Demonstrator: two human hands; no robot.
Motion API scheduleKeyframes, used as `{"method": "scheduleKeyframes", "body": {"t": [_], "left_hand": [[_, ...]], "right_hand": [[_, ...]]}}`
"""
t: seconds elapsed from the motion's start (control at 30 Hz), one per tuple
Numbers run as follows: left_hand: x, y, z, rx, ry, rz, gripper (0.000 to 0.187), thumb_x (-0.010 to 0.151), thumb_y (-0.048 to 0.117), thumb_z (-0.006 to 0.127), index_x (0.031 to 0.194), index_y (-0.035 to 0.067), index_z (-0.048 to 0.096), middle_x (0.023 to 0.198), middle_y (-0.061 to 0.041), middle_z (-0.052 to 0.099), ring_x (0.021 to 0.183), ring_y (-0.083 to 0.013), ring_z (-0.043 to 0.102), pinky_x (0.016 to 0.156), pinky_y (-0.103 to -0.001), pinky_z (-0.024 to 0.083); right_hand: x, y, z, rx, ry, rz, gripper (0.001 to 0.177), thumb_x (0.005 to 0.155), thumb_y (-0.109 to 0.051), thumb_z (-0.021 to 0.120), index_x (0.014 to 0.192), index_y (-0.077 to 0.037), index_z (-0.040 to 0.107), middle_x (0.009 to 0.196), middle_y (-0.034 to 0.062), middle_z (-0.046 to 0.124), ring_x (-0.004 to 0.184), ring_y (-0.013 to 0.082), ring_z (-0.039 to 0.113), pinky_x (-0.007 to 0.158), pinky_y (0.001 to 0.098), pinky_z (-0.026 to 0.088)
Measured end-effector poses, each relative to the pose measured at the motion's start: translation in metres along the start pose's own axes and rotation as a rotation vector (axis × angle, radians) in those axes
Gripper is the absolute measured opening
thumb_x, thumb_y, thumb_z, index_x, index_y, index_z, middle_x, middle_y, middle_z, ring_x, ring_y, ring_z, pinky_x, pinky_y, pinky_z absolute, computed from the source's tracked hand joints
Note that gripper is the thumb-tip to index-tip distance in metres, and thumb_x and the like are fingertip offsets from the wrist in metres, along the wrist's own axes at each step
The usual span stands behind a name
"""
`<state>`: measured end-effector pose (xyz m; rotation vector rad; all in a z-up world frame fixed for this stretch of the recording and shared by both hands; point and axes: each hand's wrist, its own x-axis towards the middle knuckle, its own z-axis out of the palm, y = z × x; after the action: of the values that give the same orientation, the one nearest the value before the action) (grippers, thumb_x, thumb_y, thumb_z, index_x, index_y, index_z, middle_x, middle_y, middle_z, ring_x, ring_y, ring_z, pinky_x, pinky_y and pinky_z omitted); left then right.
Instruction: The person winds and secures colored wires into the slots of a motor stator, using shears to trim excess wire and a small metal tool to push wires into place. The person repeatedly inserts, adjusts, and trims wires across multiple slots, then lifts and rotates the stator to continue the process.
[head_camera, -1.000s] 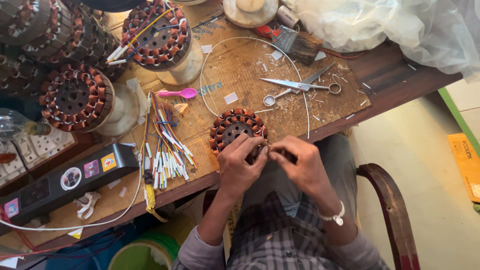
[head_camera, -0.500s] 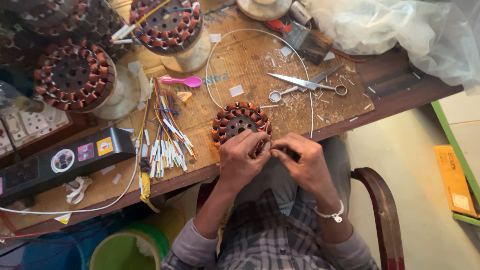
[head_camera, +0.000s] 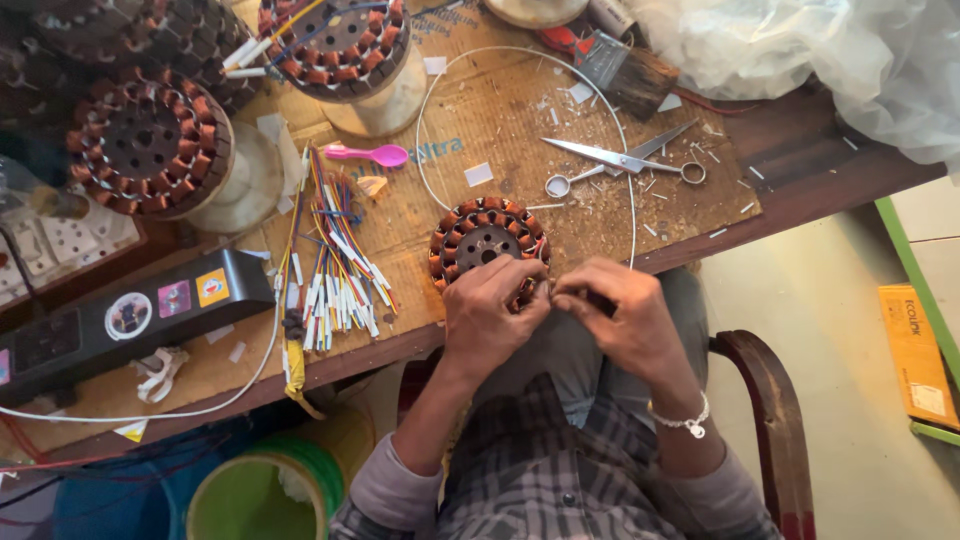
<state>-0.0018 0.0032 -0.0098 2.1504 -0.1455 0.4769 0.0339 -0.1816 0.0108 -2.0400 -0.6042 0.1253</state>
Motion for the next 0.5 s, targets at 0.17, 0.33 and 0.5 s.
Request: {"method": "scheduleKeyframes", "body": {"t": [0.17, 0.33, 0.5], "left_hand": [[-0.003, 0.001, 0.0, -0.007, 0.002, 0.013, 0.017, 0.081, 0.011, 0.078, 0.097, 0.012, 0.072, 0.085, -0.004, 0.069, 0.075, -0.0236, 0.069, 0.07, -0.035, 0.053], [0.001, 0.001, -0.002, -0.024, 0.012, 0.006, 0.018, 0.081, 0.012, 0.079, 0.097, 0.011, 0.07, 0.086, -0.003, 0.069, 0.075, -0.0227, 0.069, 0.069, -0.035, 0.053], [-0.002, -0.001, 0.001, 0.012, -0.006, 0.041, 0.018, 0.081, 0.012, 0.079, 0.098, 0.012, 0.072, 0.084, -0.003, 0.068, 0.073, -0.0221, 0.068, 0.069, -0.035, 0.052]], "right_hand": [[0.022, 0.006, 0.006, -0.049, 0.087, -0.005, 0.014, 0.088, -0.001, 0.078, 0.099, -0.001, 0.07, 0.089, 0.0087, 0.069, 0.076, 0.0184, 0.068, 0.067, 0.0304, 0.051], [0.006, -0.007, 0.006, -0.035, 0.022, 0.062, 0.016, 0.082, -0.001, 0.078, 0.096, -0.002, 0.071, 0.086, 0.0077, 0.071, 0.073, 0.0171, 0.068, 0.065, 0.0286, 0.052], [0.007, -0.001, -0.001, -0.025, 0.054, 0.031, 0.014, 0.084, 0.0, 0.077, 0.097, -0.003, 0.072, 0.087, 0.0066, 0.071, 0.076, 0.0153, 0.068, 0.068, 0.0278, 0.053]]}}
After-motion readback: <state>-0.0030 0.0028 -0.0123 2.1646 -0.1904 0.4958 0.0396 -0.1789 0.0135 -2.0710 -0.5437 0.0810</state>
